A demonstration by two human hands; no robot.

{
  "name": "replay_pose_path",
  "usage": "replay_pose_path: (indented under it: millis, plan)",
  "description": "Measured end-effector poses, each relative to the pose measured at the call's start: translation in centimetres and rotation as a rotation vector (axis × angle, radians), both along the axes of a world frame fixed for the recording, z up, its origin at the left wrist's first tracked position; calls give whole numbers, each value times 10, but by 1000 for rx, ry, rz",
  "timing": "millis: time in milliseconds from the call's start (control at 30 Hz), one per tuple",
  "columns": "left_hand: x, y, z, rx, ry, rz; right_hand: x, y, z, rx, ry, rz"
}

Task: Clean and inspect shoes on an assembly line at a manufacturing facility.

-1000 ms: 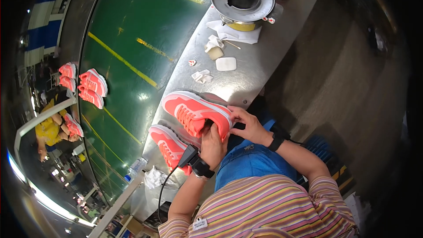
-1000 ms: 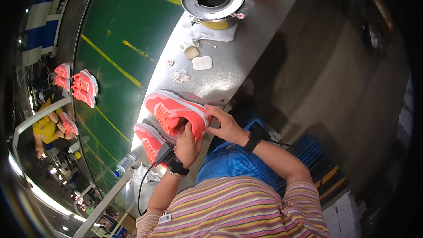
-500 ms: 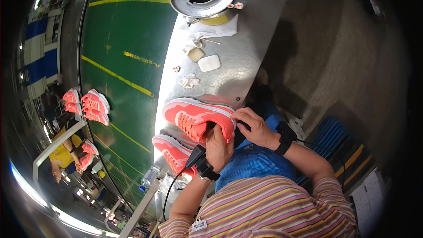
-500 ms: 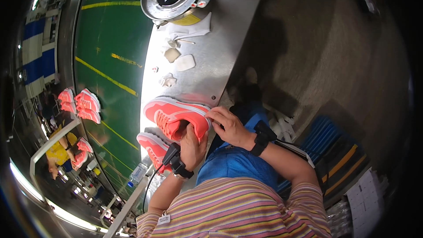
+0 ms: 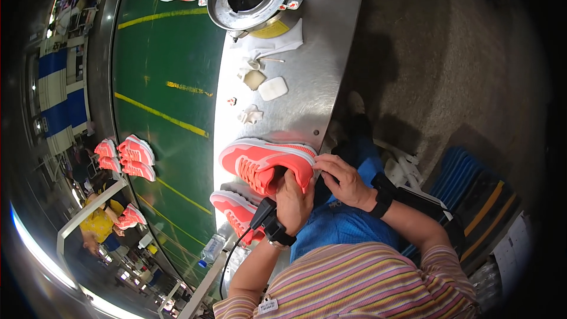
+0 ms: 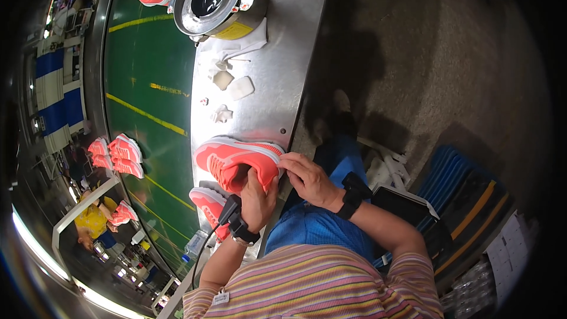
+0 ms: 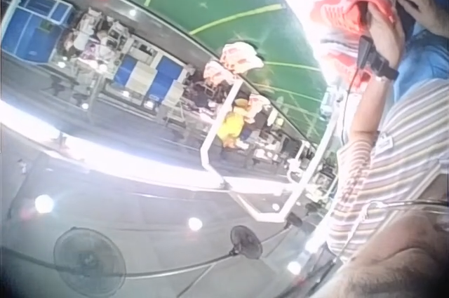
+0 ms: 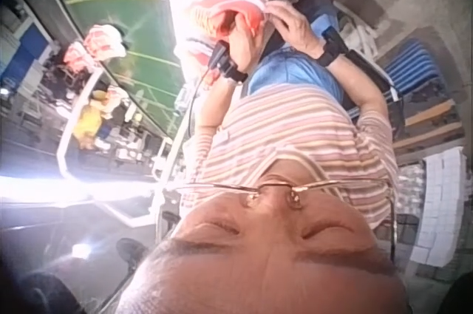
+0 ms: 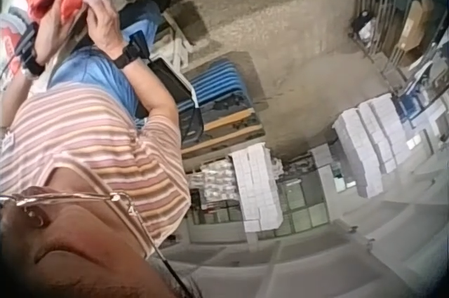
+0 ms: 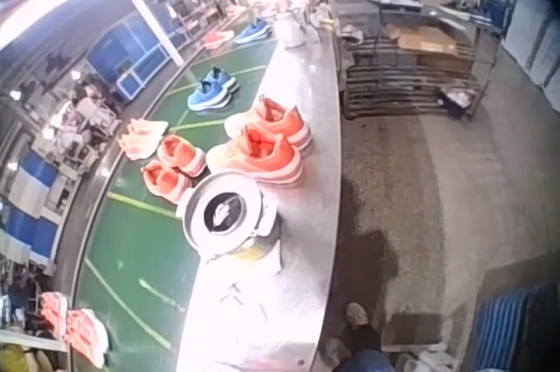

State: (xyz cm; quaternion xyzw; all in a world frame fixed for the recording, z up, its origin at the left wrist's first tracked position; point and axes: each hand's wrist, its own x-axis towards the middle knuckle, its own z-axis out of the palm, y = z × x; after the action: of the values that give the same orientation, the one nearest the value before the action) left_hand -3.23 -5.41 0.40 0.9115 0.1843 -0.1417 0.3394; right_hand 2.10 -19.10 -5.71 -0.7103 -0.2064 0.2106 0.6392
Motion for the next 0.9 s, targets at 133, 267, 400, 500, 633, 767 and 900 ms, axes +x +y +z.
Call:
replay_pose_path:
  millis: [133, 267, 400, 500, 633, 767, 900]
  plan:
    - [4, -3, 3, 5, 27, 6, 6, 3, -1, -46, -10, 13]
    - [1, -1, 2, -4, 44, 18, -7, -5, -4, -5, 6, 4]
    - [1, 0, 3, 22, 69, -9, -11, -2, 5, -101, -56, 27]
    - [3, -1, 3, -14, 7, -22, 5, 12, -5, -198, -203, 143]
    - [3, 0, 1, -7, 30, 7, -8, 5, -1, -213, -121, 98]
    - [3, -1, 6, -23, 46, 21, -37, -24, -6, -355, 34, 140]
    - [2, 0, 3, -30, 0, 20, 21, 6, 36, -100, -180, 51]
